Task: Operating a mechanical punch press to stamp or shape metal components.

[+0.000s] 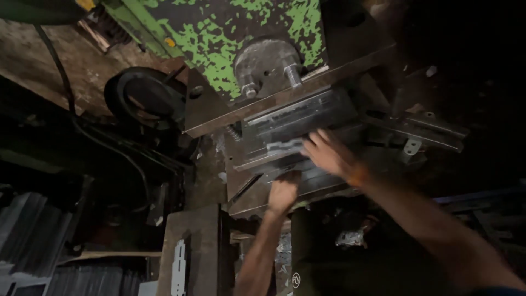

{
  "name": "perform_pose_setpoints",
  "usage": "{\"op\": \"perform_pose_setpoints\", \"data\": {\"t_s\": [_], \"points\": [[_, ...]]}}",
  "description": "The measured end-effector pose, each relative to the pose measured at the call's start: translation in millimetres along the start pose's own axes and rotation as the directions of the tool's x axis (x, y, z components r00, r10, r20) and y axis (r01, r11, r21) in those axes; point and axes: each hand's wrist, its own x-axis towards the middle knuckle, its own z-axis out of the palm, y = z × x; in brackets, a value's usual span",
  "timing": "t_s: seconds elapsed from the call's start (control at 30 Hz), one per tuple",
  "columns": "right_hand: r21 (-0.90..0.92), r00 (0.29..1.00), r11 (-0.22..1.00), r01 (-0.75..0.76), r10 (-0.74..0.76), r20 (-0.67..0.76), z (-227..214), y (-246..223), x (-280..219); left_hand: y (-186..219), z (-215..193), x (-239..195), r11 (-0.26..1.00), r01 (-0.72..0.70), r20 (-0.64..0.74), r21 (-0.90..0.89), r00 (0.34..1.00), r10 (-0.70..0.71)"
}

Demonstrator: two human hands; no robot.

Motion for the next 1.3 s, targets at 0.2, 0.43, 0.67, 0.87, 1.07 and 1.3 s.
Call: {"op": "perform_pose_setpoints", "data": {"t_s": [0.2, 0.43, 0.67, 0.87, 1.07, 1.3], "points": [[0.512, 0.745, 0.827, -0.233, 0.49, -0.453, 63.3, 16.4, -194.7, -12.8, -78.7, 61.5, 0.968, -0.008, -0.39, 0.251, 0.915, 0.108], [0.917, 0.482, 0.159, -0.367, 0.875, 0.041, 267.4, 47.9, -432.7, -69.6, -14.1, 131.8, 0.865, 0.045, -0.572, 0.499, 0.767, 0.291], [0.817, 0.177, -0.576, -0.02, 0.802, 0.57, 214.3, 16.7, -395.8, -12.8, -19.1, 59.4, 0.975, -0.139, -0.187, 0.172, 0.967, 0.171], [0.834, 0.217, -0.552, 0.009, 0.815, 0.537, 277.0, 34.0, -419.9, 4.1, 11.3, 23.5, 0.997, 0.039, -0.002, -0.066, 0.999, -0.04], [0.852, 0.332, 0.139, -0.505, 0.942, 0.044, 162.9, 35.8, -336.0, -10.7, 9.5, 42.3, 0.998, 0.057, 0.329, -0.005, 0.943, -0.052], [0.281, 0.716, 0.764, -0.581, 0.644, -0.269, 37.7, 43.6, -194.1, -7.8, 26.2, 28.2, 0.998, -0.031, -0.077, 0.047, 0.996, 0.034]]}}
